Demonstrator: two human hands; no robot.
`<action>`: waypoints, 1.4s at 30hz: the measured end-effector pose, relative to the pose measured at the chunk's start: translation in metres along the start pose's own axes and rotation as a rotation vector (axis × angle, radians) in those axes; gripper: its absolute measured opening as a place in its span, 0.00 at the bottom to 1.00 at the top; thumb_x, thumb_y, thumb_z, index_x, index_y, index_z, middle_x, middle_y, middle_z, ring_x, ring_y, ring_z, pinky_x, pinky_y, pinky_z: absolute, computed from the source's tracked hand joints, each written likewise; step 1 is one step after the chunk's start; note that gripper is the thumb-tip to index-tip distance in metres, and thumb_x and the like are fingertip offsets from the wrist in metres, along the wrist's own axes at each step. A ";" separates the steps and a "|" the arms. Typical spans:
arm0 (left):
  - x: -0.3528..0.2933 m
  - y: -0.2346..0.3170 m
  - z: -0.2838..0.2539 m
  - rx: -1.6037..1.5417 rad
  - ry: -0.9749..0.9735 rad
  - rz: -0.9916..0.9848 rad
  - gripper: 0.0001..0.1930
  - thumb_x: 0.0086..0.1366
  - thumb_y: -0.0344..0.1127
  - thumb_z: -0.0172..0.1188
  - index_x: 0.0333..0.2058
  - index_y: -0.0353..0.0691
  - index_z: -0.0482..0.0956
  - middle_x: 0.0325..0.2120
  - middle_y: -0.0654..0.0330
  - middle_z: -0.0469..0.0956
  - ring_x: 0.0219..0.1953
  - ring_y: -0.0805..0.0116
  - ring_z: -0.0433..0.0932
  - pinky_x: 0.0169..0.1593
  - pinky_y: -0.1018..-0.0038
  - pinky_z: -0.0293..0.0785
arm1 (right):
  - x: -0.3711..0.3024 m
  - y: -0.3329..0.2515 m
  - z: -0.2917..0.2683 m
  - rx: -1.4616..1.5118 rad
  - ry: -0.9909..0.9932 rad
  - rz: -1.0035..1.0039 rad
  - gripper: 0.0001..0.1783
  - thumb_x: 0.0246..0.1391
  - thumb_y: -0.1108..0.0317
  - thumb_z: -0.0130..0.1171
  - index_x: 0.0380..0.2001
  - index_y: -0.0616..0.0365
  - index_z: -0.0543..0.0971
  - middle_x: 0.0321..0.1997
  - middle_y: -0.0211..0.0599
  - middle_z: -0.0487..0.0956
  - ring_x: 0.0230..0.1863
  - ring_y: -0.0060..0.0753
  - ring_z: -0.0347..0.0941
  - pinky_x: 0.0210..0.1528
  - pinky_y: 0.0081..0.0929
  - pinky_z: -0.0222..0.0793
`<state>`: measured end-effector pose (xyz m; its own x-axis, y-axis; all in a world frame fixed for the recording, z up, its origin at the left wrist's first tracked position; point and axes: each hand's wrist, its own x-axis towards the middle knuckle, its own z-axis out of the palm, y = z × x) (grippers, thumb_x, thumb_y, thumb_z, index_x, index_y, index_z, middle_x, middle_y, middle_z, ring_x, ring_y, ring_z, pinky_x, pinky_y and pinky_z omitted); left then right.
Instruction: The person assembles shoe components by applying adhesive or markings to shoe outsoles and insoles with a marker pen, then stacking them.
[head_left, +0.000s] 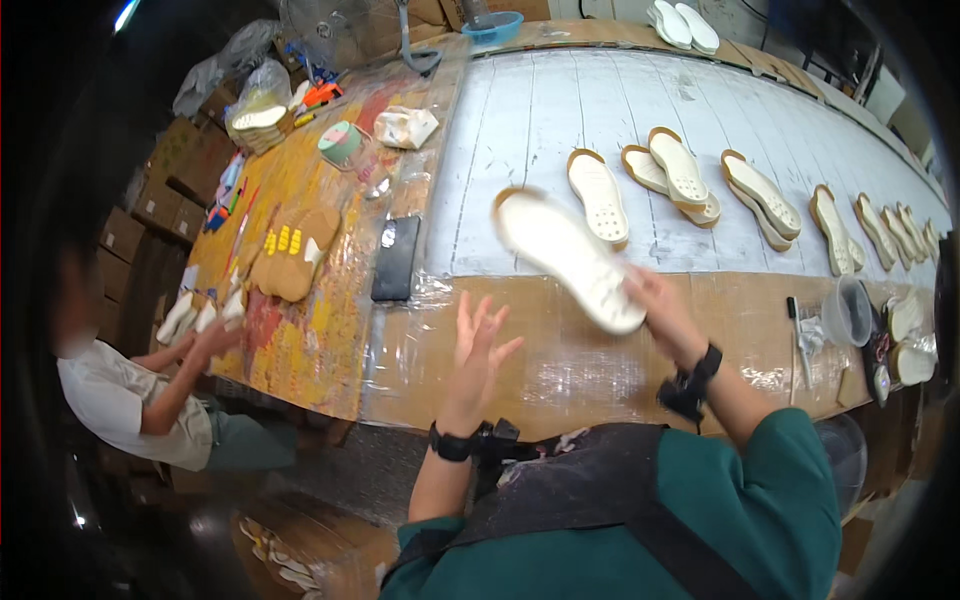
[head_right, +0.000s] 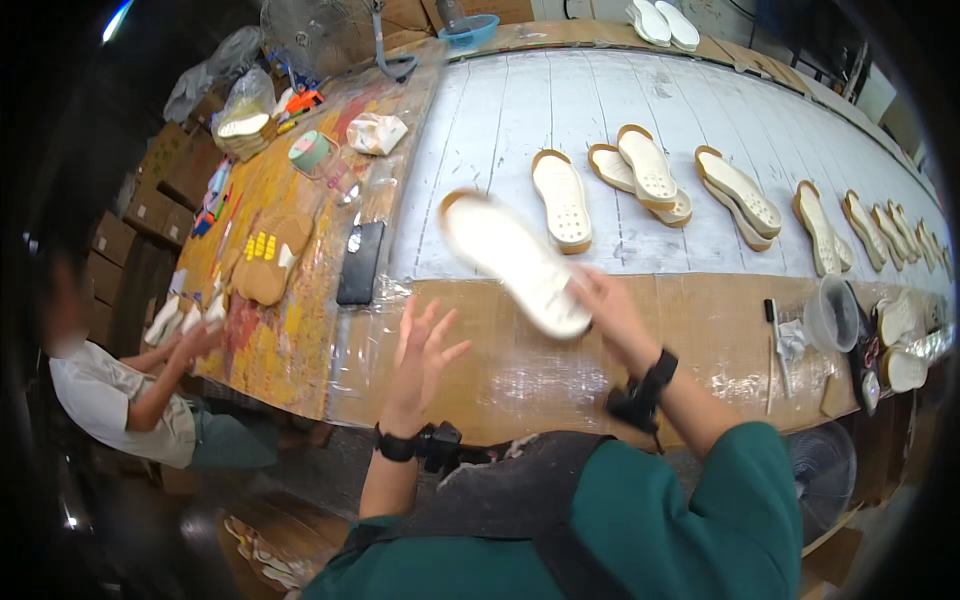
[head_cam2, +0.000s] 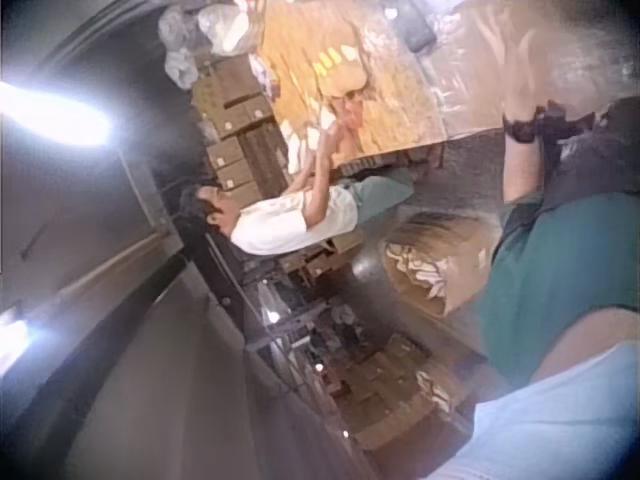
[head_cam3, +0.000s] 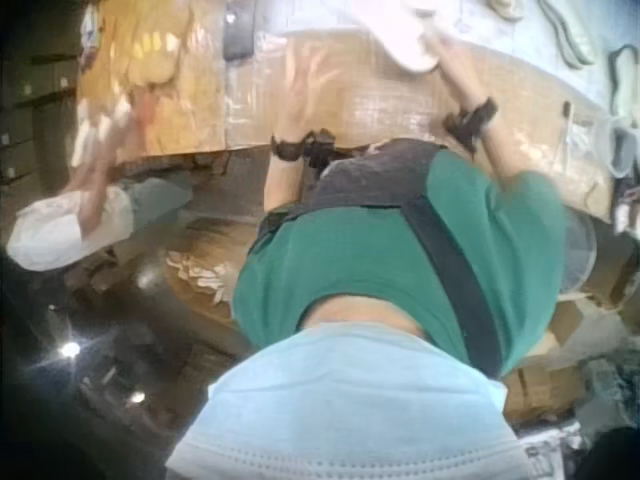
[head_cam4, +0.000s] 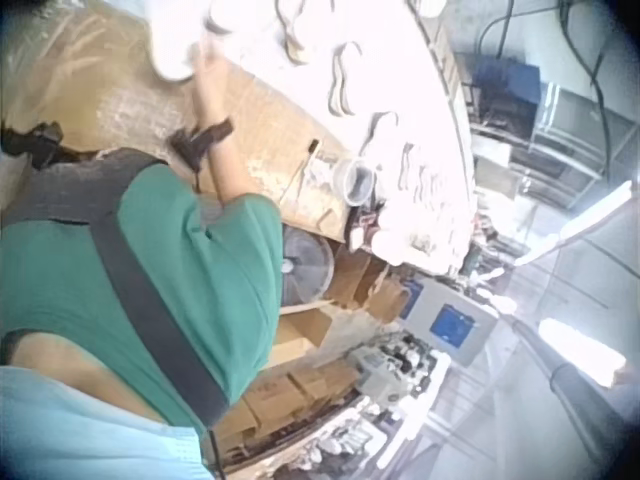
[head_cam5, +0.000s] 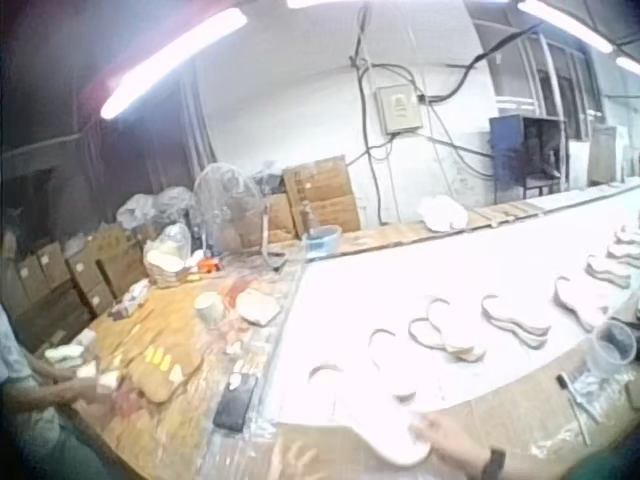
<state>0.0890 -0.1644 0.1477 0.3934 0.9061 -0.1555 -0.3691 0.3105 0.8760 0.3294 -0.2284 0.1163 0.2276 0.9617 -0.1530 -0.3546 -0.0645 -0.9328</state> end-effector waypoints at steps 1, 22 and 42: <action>0.009 -0.005 0.004 -0.019 0.011 -0.008 0.34 0.59 0.36 0.49 0.59 0.37 0.41 0.52 0.50 0.58 0.55 0.61 0.59 0.54 0.68 0.60 | -0.019 0.006 0.006 -0.119 -0.080 -0.052 0.20 0.53 0.64 0.50 0.49 0.62 0.67 0.43 0.32 0.73 0.41 0.19 0.69 0.44 0.19 0.65; -0.006 0.005 0.022 0.256 -0.203 0.019 0.21 0.62 0.37 0.47 0.53 0.37 0.62 0.30 0.62 0.75 0.24 0.81 0.74 0.26 0.86 0.72 | 0.003 -0.045 0.020 -0.279 -0.414 0.046 0.21 0.49 0.66 0.56 0.46 0.65 0.70 0.36 0.38 0.77 0.34 0.20 0.73 0.38 0.17 0.69; -0.053 -0.028 0.030 -0.022 0.101 0.179 0.24 0.60 0.32 0.52 0.52 0.34 0.53 0.48 0.56 0.64 0.49 0.68 0.66 0.52 0.72 0.63 | -0.067 -0.024 0.063 -0.549 -0.514 -0.388 0.46 0.35 0.68 0.68 0.57 0.62 0.54 0.49 0.42 0.70 0.48 0.28 0.68 0.50 0.24 0.62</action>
<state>0.1037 -0.2302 0.1449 0.2338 0.9713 -0.0436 -0.4448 0.1468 0.8835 0.2656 -0.2744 0.1695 -0.2458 0.9353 0.2545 0.1846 0.3029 -0.9350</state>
